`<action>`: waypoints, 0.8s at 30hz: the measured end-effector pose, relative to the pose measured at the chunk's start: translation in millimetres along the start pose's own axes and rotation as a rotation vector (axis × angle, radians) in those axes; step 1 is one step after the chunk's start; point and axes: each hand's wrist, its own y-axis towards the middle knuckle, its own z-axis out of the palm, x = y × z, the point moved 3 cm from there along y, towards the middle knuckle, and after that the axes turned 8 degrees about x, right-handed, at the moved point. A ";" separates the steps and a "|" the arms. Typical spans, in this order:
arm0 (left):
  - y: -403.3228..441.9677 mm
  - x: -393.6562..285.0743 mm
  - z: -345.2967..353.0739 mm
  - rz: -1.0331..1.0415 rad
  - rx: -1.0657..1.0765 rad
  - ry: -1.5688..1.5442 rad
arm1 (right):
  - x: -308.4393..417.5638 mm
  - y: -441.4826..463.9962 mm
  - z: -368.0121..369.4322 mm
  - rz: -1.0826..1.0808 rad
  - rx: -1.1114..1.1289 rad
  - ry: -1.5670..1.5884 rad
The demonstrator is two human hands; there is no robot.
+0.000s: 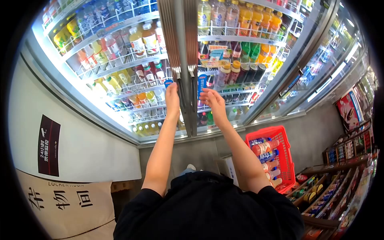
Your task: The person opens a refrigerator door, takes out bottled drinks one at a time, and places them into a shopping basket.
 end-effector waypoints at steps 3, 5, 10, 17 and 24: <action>16.7 -9.8 4.9 -0.093 0.140 0.021 | -6.7 10.1 14.0 0.017 -0.001 -0.010; 28.0 -11.3 8.1 -0.164 0.156 -0.018 | -9.7 14.3 18.2 0.041 -0.025 -0.036; 48.8 -4.8 12.4 -0.222 0.326 -0.004 | -11.4 16.4 27.3 0.028 -0.064 -0.070; 53.4 5.5 16.5 -0.268 0.266 -0.129 | -15.7 -11.8 40.8 0.023 -0.141 -0.130; 45.7 -5.1 18.9 -0.271 0.225 -0.107 | -14.7 -44.4 41.0 0.062 -0.118 -0.149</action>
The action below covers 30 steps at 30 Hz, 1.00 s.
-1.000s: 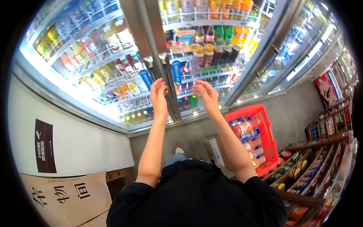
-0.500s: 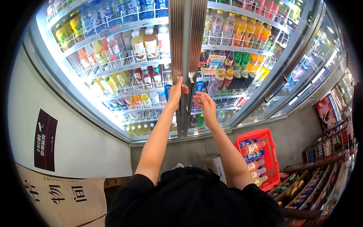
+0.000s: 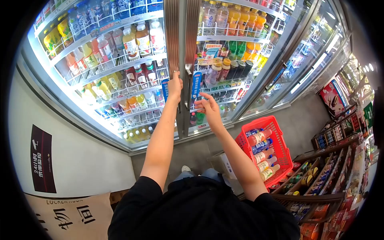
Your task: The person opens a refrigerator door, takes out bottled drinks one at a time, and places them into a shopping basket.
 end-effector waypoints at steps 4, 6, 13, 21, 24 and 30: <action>-17.4 3.6 1.4 -0.005 0.014 0.016 | 2.8 -15.1 -11.7 -0.002 0.013 0.007; -46.9 1.8 5.8 -0.007 0.012 0.036 | 1.9 -17.6 -16.7 0.016 0.013 0.003; -148.1 13.6 1.0 0.004 0.017 0.031 | 5.8 -46.3 -4.4 0.019 0.126 0.023; -267.3 16.8 -15.2 0.030 -0.061 0.070 | 26.7 -109.0 15.9 -0.049 0.148 -0.035; -308.5 19.8 -30.4 0.048 -0.097 0.069 | 30.7 -137.5 35.6 -0.036 0.189 -0.028; -400.4 1.7 -49.6 0.166 -0.327 0.194 | 26.7 -173.0 84.9 -0.007 0.317 -0.065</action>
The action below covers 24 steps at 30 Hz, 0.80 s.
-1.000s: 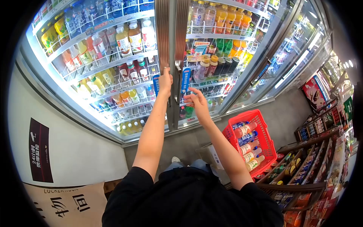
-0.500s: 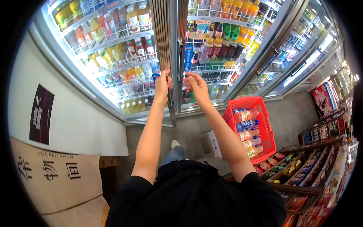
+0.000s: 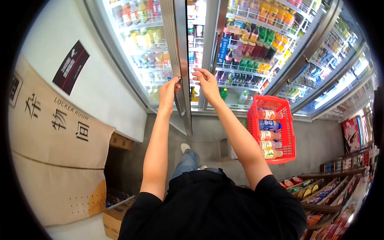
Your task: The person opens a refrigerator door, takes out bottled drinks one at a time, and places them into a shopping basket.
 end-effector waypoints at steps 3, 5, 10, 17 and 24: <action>-33.4 -22.6 -28.9 0.126 -0.196 0.180 | -4.5 -2.5 29.8 0.018 0.059 0.024; -53.0 -45.0 -43.0 0.261 -0.290 0.141 | -0.1 -5.3 50.4 0.014 0.098 -0.031; -89.4 -90.7 -28.7 0.116 0.194 -0.063 | -1.3 -13.9 76.7 0.040 0.091 -0.039; -92.2 -99.8 -3.1 0.103 0.409 -0.164 | 15.3 -34.8 104.1 -0.056 0.321 0.109; -89.6 -85.5 -28.0 0.091 0.262 -0.011 | 13.7 -59.8 148.3 0.031 0.221 -0.141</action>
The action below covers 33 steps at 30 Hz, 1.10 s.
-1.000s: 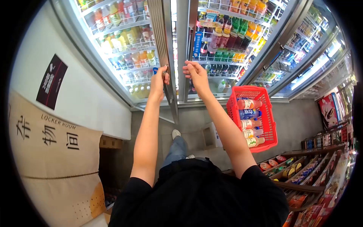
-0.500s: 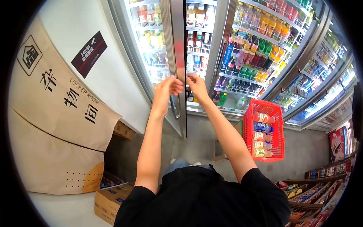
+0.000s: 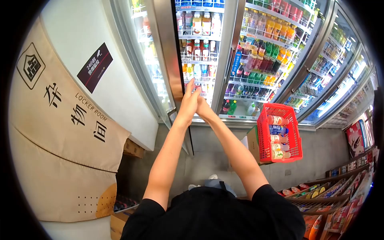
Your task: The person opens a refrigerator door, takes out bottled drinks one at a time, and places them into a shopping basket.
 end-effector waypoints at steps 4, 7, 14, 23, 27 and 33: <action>10.4 15.5 -22.7 0.050 -0.137 0.014 | -14.1 -9.8 33.2 0.145 -0.008 -0.019; 13.5 10.8 -38.6 -0.017 -0.198 -0.065 | -41.0 -1.5 41.7 0.361 0.095 0.112; 68.8 54.4 -63.6 0.139 -0.400 -0.061 | -60.7 30.8 -13.3 0.403 -0.067 0.136; 160.7 68.1 -46.0 0.040 -0.372 -0.165 | -69.5 114.3 -64.1 0.310 -0.131 0.175; 179.6 72.5 -50.0 0.138 -0.435 -0.141 | -63.3 153.8 -89.1 0.262 -0.134 0.142; 170.2 77.4 -77.3 0.093 -0.505 -0.018 | -48.0 210.9 -94.7 0.064 -0.124 0.145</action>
